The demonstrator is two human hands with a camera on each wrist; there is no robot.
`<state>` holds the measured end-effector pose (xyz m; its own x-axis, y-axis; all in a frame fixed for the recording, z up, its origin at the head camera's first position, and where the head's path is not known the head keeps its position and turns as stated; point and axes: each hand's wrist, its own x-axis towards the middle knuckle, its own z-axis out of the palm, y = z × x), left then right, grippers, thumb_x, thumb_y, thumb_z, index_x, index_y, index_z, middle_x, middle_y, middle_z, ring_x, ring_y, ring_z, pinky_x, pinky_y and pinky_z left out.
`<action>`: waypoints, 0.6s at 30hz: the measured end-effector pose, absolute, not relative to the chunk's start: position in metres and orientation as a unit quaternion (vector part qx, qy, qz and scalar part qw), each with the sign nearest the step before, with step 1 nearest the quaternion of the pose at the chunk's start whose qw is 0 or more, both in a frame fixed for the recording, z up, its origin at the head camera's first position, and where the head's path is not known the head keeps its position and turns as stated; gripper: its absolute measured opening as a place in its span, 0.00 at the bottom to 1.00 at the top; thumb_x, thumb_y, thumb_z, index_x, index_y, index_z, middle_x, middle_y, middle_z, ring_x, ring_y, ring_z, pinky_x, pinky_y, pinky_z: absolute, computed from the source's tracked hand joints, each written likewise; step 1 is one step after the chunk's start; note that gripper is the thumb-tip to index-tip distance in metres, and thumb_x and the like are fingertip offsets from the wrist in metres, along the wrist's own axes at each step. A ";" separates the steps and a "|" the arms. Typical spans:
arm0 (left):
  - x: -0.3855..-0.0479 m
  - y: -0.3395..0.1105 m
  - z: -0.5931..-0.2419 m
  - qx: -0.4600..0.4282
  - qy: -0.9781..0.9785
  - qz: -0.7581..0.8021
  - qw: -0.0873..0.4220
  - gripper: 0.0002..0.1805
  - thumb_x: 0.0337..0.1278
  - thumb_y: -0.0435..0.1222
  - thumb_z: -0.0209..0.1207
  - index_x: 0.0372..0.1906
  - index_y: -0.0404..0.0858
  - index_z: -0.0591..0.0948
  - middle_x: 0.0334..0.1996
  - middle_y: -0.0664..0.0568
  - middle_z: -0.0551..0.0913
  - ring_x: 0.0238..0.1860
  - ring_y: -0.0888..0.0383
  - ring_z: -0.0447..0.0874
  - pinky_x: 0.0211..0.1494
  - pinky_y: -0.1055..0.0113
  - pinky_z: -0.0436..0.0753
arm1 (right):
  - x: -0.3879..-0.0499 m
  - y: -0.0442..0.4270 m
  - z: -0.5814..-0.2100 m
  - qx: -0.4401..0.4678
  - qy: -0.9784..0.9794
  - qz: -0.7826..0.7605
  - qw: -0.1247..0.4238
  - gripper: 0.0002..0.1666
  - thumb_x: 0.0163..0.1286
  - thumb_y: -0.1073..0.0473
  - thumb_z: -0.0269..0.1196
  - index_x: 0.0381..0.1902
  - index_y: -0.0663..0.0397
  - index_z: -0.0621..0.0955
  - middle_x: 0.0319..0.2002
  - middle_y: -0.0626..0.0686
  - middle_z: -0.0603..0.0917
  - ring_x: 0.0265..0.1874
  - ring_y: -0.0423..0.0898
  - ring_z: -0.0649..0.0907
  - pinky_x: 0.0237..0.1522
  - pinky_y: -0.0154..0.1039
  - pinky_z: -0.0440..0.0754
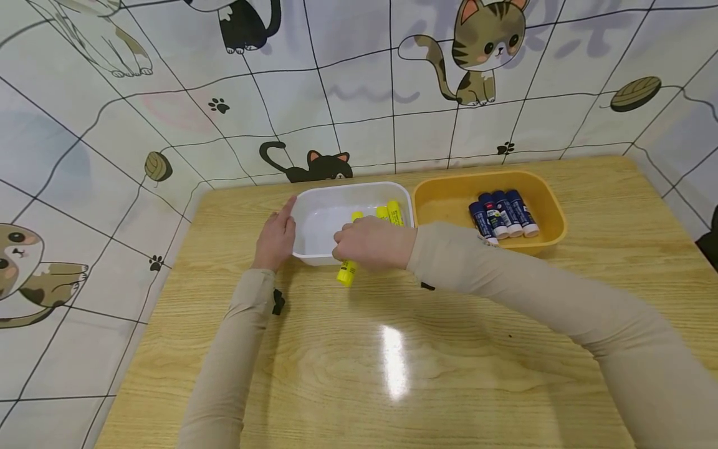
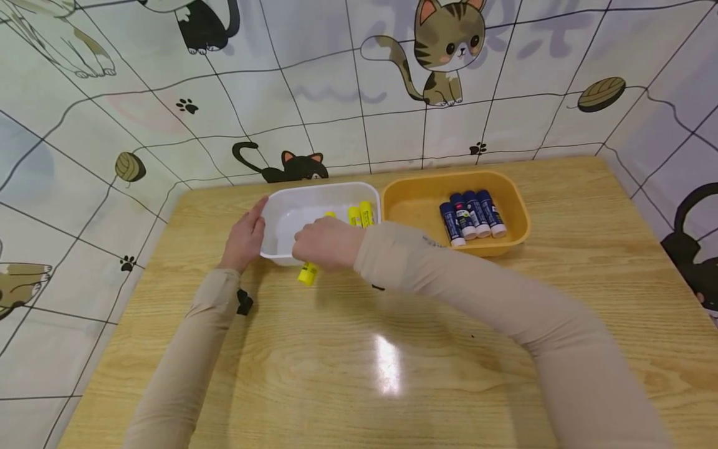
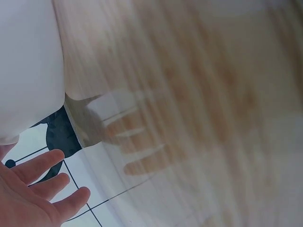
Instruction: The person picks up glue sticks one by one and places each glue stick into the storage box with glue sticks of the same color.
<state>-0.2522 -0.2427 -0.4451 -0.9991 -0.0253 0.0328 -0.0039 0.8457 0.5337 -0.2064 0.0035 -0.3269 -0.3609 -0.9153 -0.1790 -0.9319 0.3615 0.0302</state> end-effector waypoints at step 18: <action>-0.250 -0.241 -0.441 0.013 -0.960 -0.279 0.011 0.27 0.75 0.42 0.35 0.76 0.52 0.57 0.67 0.38 0.67 0.67 0.38 0.62 0.66 0.41 0.64 | -0.269 0.016 -0.328 -0.464 0.872 0.061 0.140 0.19 0.64 0.73 0.60 0.51 0.53 0.83 0.44 0.52 0.81 0.41 0.49 0.79 0.46 0.41 0.80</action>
